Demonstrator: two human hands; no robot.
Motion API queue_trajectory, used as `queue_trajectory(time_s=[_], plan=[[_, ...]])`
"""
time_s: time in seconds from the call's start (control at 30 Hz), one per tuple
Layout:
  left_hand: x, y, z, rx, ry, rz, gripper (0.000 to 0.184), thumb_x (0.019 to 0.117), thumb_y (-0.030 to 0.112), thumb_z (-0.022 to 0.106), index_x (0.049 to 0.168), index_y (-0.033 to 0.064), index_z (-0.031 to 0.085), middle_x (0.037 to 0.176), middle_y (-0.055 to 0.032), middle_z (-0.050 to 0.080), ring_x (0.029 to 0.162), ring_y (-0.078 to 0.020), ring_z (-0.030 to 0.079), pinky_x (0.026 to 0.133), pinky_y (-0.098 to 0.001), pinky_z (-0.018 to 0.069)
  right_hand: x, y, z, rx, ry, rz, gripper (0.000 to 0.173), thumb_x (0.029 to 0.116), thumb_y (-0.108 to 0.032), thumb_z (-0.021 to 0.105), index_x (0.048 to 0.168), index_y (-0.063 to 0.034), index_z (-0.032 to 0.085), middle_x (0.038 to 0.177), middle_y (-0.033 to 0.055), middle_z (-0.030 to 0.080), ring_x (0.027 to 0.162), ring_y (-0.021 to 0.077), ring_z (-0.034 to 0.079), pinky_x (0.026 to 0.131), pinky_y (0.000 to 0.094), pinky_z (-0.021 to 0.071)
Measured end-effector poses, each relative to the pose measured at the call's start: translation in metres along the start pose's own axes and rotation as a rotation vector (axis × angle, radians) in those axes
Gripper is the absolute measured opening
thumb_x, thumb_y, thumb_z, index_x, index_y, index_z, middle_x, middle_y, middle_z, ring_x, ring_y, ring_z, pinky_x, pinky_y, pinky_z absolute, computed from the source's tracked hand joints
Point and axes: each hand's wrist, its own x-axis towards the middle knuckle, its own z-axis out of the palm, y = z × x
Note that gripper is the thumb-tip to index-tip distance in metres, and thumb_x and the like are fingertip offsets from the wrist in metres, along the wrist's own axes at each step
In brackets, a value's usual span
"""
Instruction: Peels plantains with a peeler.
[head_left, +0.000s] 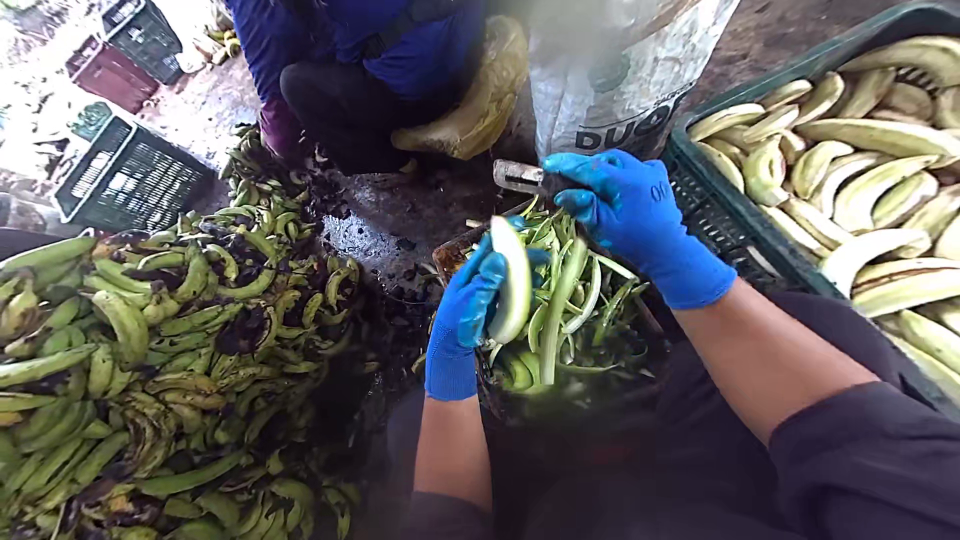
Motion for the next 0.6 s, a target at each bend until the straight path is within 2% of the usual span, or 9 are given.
queue_trajectory(time_s=[0.03, 0.07, 0.13, 0.2, 0.23, 0.33, 0.43, 0.5, 0.6], plan=[[0.003, -0.001, -0.002, -0.065, 0.069, 0.065, 0.049, 0.1064, 0.038, 0.037, 0.153, 0.0207, 0.037, 0.127, -0.0102, 0.066, 0.089, -0.0184, 0.069, 0.074, -0.0334, 0.0597, -0.007, -0.008, 0.003, -0.018, 0.049, -0.014, 0.055, 0.1027, -0.060, 0.040, 0.141, -0.0292, 0.063, 0.117, 0.0157, 0.070, 0.100, 0.0355, 0.067, 0.080, 0.0620, 0.0474], [0.006, -0.002, 0.000, -0.184, 0.183, 0.140, 0.042, 0.1080, 0.035, 0.030, 0.145, 0.0208, 0.044, 0.124, -0.0078, 0.067, 0.088, -0.0163, 0.069, 0.073, -0.0318, 0.0598, -0.018, -0.019, 0.008, -0.019, 0.103, -0.073, 0.054, 0.1025, -0.059, 0.042, 0.141, -0.0271, 0.063, 0.118, 0.0145, 0.070, 0.100, 0.0335, 0.068, 0.080, 0.0600, 0.0487], [0.013, 0.002, 0.004, -0.636, 0.317, 0.268, 0.036, 0.1095, 0.037, 0.029, 0.122, 0.0175, 0.057, 0.106, -0.0018, 0.068, 0.089, -0.0115, 0.069, 0.075, -0.0277, 0.0597, -0.045, -0.040, 0.018, -0.009, 0.172, -0.257, 0.050, 0.1002, -0.055, 0.052, 0.139, -0.0259, 0.064, 0.121, 0.0129, 0.070, 0.104, 0.0316, 0.066, 0.086, 0.0573, 0.0465], [0.013, 0.005, 0.006, -0.936, 0.279, 0.289, 0.040, 0.1077, 0.041, 0.031, 0.113, 0.0138, 0.059, 0.097, -0.0004, 0.068, 0.085, -0.0097, 0.071, 0.072, -0.0238, 0.0604, -0.058, -0.050, 0.023, -0.011, 0.198, -0.387, 0.045, 0.1000, -0.053, 0.055, 0.134, -0.0274, 0.066, 0.117, 0.0120, 0.069, 0.102, 0.0296, 0.063, 0.089, 0.0521, 0.0417], [0.011, 0.004, 0.010, -0.910, 0.258, 0.286, 0.041, 0.1076, 0.041, 0.030, 0.114, 0.0139, 0.060, 0.097, -0.0009, 0.068, 0.085, -0.0103, 0.070, 0.072, -0.0245, 0.0601, -0.055, -0.050, 0.022, 0.001, 0.184, -0.391, 0.044, 0.1004, -0.054, 0.053, 0.132, -0.0267, 0.068, 0.115, 0.0126, 0.070, 0.100, 0.0296, 0.065, 0.087, 0.0526, 0.0431], [0.003, -0.001, 0.020, -0.599, 0.195, 0.312, 0.039, 0.1088, 0.034, 0.034, 0.138, 0.0159, 0.053, 0.119, -0.0051, 0.068, 0.101, -0.0133, 0.068, 0.081, -0.0287, 0.0591, -0.041, -0.043, 0.017, 0.049, 0.130, -0.328, 0.050, 0.1005, -0.056, 0.047, 0.133, -0.0258, 0.069, 0.118, 0.0121, 0.072, 0.104, 0.0280, 0.068, 0.086, 0.0540, 0.0461], [-0.006, 0.001, 0.017, -0.250, 0.231, 0.268, 0.048, 0.1061, 0.034, 0.041, 0.150, 0.0162, 0.042, 0.124, -0.0022, 0.066, 0.100, -0.0086, 0.067, 0.082, -0.0257, 0.0574, -0.039, -0.036, 0.018, 0.091, 0.169, -0.368, 0.050, 0.0997, -0.057, 0.050, 0.127, -0.0215, 0.072, 0.117, 0.0137, 0.072, 0.103, 0.0290, 0.067, 0.087, 0.0536, 0.0444], [-0.013, 0.000, 0.018, -0.056, 0.278, 0.170, 0.054, 0.1029, 0.039, 0.050, 0.150, 0.0150, 0.044, 0.113, -0.0045, 0.068, 0.088, -0.0117, 0.068, 0.076, -0.0291, 0.0599, -0.029, -0.030, 0.014, 0.132, 0.075, -0.283, 0.050, 0.1011, -0.057, 0.048, 0.134, -0.0252, 0.068, 0.118, 0.0117, 0.071, 0.102, 0.0278, 0.067, 0.084, 0.0541, 0.0469], [-0.014, -0.006, 0.015, 0.006, 0.288, 0.074, 0.051, 0.1060, 0.039, 0.035, 0.150, 0.0155, 0.046, 0.109, -0.0115, 0.070, 0.083, -0.0178, 0.068, 0.071, -0.0337, 0.0591, -0.010, -0.017, 0.010, 0.138, -0.101, 0.058, 0.051, 0.1012, -0.057, 0.046, 0.138, -0.0279, 0.065, 0.120, 0.0121, 0.070, 0.105, 0.0322, 0.067, 0.080, 0.0604, 0.0493]])
